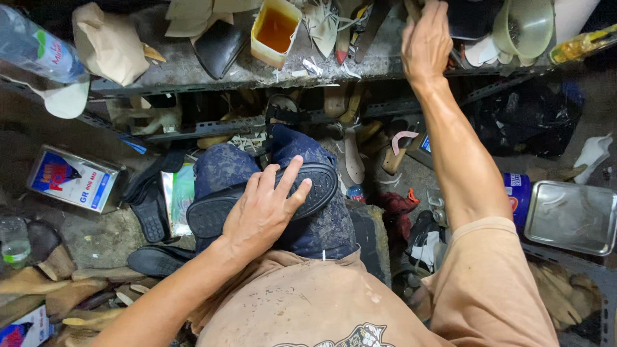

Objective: The person cleans the sole of a black shoe with a knife, then inserts a wooden shoe tree. They use a small stick to apply a substance to the shoe's seams and later use a hammer to tap the shoe.

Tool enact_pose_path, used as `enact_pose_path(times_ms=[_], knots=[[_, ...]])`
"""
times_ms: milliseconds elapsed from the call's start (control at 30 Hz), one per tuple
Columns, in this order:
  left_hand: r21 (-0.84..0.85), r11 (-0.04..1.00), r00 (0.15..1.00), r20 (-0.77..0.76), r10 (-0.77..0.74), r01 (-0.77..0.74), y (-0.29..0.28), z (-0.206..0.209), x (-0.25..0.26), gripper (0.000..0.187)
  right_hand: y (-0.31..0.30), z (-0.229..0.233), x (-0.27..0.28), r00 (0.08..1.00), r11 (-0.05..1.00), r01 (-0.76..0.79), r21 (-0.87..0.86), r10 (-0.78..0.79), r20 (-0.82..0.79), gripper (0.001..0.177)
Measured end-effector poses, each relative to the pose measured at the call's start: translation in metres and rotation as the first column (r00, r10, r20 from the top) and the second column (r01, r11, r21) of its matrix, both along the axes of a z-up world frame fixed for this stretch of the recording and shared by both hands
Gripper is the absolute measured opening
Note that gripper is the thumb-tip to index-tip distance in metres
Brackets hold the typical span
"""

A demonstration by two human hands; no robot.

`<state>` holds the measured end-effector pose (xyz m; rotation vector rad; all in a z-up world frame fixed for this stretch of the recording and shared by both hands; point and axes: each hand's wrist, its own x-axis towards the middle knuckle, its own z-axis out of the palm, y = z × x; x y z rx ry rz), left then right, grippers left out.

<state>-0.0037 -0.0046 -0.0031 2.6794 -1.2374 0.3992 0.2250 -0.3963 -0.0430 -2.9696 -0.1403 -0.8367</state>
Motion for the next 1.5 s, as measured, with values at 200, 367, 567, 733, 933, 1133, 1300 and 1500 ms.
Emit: enact_pose_path(times_ms=[200, 367, 567, 733, 933, 1133, 1300, 1500], knots=[[-0.011, 1.000, 1.000, 0.011, 0.025, -0.025, 0.003, 0.002, 0.001, 0.048, 0.046, 0.029, -0.043, 0.992, 0.440, 0.125, 0.889, -0.042, -0.119, 0.017], [-0.091, 0.996, 0.999, 0.040, 0.008, -0.004, 0.001, -0.007, -0.001, 0.040, 0.111, 0.089, -0.218, 0.947, 0.258, 0.171, 0.951, 0.222, -0.231, 0.027], [-0.130, 0.991, 0.997, 0.072, -0.024, 0.034, -0.009, -0.016, -0.003, 0.036, 0.128, 0.078, -0.336, 0.950, 0.653, 0.084, 0.753, 0.175, -0.257, 0.008], [-0.121, 0.992, 0.996, 0.089, -0.011, 0.022, -0.012, -0.016, -0.004, 0.035, 0.137, 0.096, -0.347, 0.945, 0.682, 0.039, 0.730, 0.212, -0.248, 0.007], [-0.127, 0.992, 0.997, 0.075, -0.005, 0.014, -0.011, -0.018, -0.005, 0.036, 0.167, 0.095, -0.325, 0.974, 0.732, -0.033, 0.680, 0.177, -0.144, 0.019], [-0.126, 0.992, 0.997, 0.075, 0.005, 0.005, -0.009, -0.018, -0.006, 0.033, 0.154, 0.099, -0.327, 0.982, 0.740, -0.055, 0.671, 0.161, -0.098, 0.024], [-0.122, 0.992, 0.998, 0.061, 0.008, -0.001, -0.010, -0.020, -0.007, 0.036, 0.165, 0.098, -0.328, 0.977, 0.726, -0.044, 0.686, 0.175, -0.123, 0.026], [-0.106, 0.994, 0.998, 0.064, -0.008, 0.014, -0.008, -0.016, -0.006, 0.035, 0.166, 0.077, -0.329, 0.964, 0.653, -0.007, 0.757, 0.205, -0.167, 0.014]])
